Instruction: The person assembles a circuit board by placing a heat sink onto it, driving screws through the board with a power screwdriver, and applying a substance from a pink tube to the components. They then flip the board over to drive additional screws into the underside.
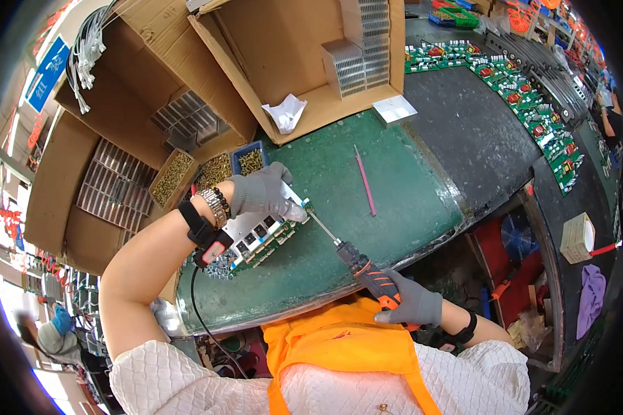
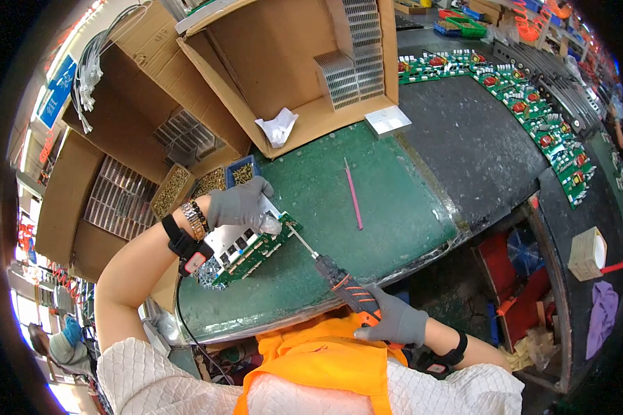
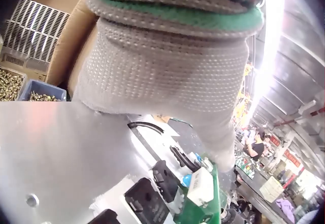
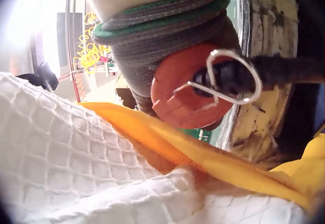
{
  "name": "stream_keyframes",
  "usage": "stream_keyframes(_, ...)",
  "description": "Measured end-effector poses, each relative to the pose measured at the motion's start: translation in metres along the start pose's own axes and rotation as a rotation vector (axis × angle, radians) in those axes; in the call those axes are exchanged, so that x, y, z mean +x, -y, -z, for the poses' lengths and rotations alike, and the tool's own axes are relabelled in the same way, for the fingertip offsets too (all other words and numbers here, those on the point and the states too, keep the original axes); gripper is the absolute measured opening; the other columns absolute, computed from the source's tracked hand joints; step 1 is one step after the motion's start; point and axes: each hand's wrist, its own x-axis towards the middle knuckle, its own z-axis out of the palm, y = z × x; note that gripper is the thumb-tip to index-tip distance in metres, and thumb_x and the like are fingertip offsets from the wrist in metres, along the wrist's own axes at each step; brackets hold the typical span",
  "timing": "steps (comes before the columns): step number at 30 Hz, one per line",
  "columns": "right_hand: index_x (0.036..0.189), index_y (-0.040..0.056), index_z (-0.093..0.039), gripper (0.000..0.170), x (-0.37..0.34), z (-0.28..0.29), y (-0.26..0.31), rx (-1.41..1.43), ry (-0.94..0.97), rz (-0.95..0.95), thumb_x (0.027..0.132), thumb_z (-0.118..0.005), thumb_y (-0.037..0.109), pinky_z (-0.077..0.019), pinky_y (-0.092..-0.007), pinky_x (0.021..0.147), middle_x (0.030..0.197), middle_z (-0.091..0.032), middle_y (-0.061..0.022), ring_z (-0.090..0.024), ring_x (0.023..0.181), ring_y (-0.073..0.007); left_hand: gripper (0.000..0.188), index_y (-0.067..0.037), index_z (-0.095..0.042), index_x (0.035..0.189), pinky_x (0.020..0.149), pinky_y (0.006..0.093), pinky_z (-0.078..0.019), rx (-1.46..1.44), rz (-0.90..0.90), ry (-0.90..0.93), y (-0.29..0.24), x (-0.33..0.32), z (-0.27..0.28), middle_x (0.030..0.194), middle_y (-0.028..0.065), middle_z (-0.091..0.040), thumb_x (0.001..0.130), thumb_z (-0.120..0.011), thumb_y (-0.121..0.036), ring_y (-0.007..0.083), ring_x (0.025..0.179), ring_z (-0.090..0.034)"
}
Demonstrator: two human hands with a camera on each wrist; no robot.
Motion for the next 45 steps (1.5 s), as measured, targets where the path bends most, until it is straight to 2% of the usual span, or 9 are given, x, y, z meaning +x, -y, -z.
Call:
stream_keyframes(9,0.144,-0.0013,-0.026,0.1,-0.002,-0.006,0.004,0.171,0.009,-0.037,0.068,-0.085,0.028,-0.0476,-0.0286,0.088,0.118,-0.054,-0.011,-0.054,0.099,-0.0153,0.097,0.006,-0.041,0.128,0.09,0.0346,-0.0494,-0.001,0.003,0.057,-0.011,-0.007,0.004,0.114,0.0198,-0.059,0.063,-0.085,-0.051,0.0286,0.106,-0.06)
stream_keyframes(11,0.144,-0.001,-0.026,0.099,-0.003,-0.006,0.001,0.179,0.025,-0.024,0.069,-0.085,0.027,-0.048,-0.0281,0.086,0.116,-0.054,-0.0101,-0.054,0.098,-0.0146,0.08,0.0,-0.043,0.122,0.079,0.0322,-0.051,-0.024,-0.013,0.007,-0.007,-0.004,0.0,0.101,0.0113,-0.06,0.066,-0.089,-0.035,0.0183,0.091,-0.06)
stream_keyframes(22,0.143,-0.0005,-0.03,0.096,-0.003,-0.01,-0.003,0.439,0.132,-0.093,0.068,-0.084,0.027,-0.0465,-0.0266,0.085,0.11,-0.053,-0.0072,-0.052,0.094,-0.0137,0.084,0.0,-0.043,0.122,0.078,0.0326,-0.0506,0.013,-0.081,0.024,0.003,0.003,-0.001,0.099,0.0113,-0.06,0.066,-0.087,-0.045,0.0183,0.09,-0.059)
stream_keyframes(29,0.143,-0.0007,-0.029,0.098,-0.006,-0.005,-0.01,0.234,0.028,0.151,0.066,-0.086,0.023,-0.0428,-0.0306,0.093,0.118,-0.05,-0.0086,-0.049,0.105,-0.0157,0.085,0.001,-0.043,0.121,0.077,0.0326,-0.051,0.019,-0.08,0.034,-0.004,-0.002,0.003,0.1,0.0143,-0.061,0.065,-0.087,-0.046,0.0205,0.091,-0.06)
stream_keyframes(36,0.148,0.0034,-0.024,0.102,0.065,0.012,0.088,0.266,-0.07,0.327,0.066,-0.084,0.012,-0.0472,-0.03,0.083,0.105,-0.055,-0.0047,-0.053,0.094,-0.0138,0.093,-0.001,-0.041,0.132,0.093,0.0374,-0.0471,0.142,-0.113,-0.082,-0.02,-0.015,-0.004,0.113,0.022,-0.06,0.064,-0.084,-0.047,0.0298,0.107,-0.059)
stream_keyframes(38,0.147,0.0032,-0.025,0.1,0.084,0.006,0.096,0.238,-0.052,0.348,0.066,-0.084,0.011,-0.0485,-0.0295,0.08,0.102,-0.056,-0.0042,-0.055,0.09,-0.0135,0.092,-0.005,-0.043,0.135,0.096,0.0396,-0.0446,0.141,-0.352,0.063,-0.015,-0.016,0.0,0.119,0.0203,-0.06,0.064,-0.084,-0.046,0.0326,0.11,-0.057)
stream_keyframes(42,0.143,0.0026,-0.032,0.092,0.11,-0.004,0.092,0.377,-0.023,0.333,0.067,-0.082,0.008,-0.0513,-0.0272,0.072,0.097,-0.059,-0.0031,-0.058,0.085,-0.0112,0.067,-0.007,-0.051,0.131,0.095,0.0341,-0.0456,-0.241,-0.292,-0.497,0.044,-0.03,0.012,0.122,0.0159,-0.061,0.073,-0.08,-0.027,0.0267,0.11,-0.059)
stream_keyframes(44,0.14,0.0024,-0.034,0.087,0.11,-0.003,0.097,0.375,-0.007,0.354,0.067,-0.082,0.007,-0.0516,-0.0269,0.071,0.096,-0.06,-0.0028,-0.058,0.084,-0.0108,0.052,-0.01,-0.058,0.125,0.093,0.0363,-0.0481,-0.022,-0.067,-0.701,0.105,-0.034,0.029,0.116,0.0157,-0.065,0.078,-0.075,-0.022,0.029,0.105,-0.063)
stream_keyframes(45,0.137,0.0022,-0.037,0.083,0.109,-0.002,0.1,0.372,-0.012,0.368,0.067,-0.082,0.006,-0.0519,-0.0265,0.07,0.095,-0.061,-0.0025,-0.059,0.083,-0.0103,0.042,-0.012,-0.063,0.12,0.092,0.037,-0.0492,0.153,0.16,-0.609,0.138,-0.034,0.033,0.115,0.0138,-0.066,0.08,-0.072,-0.02,0.0299,0.102,-0.064)
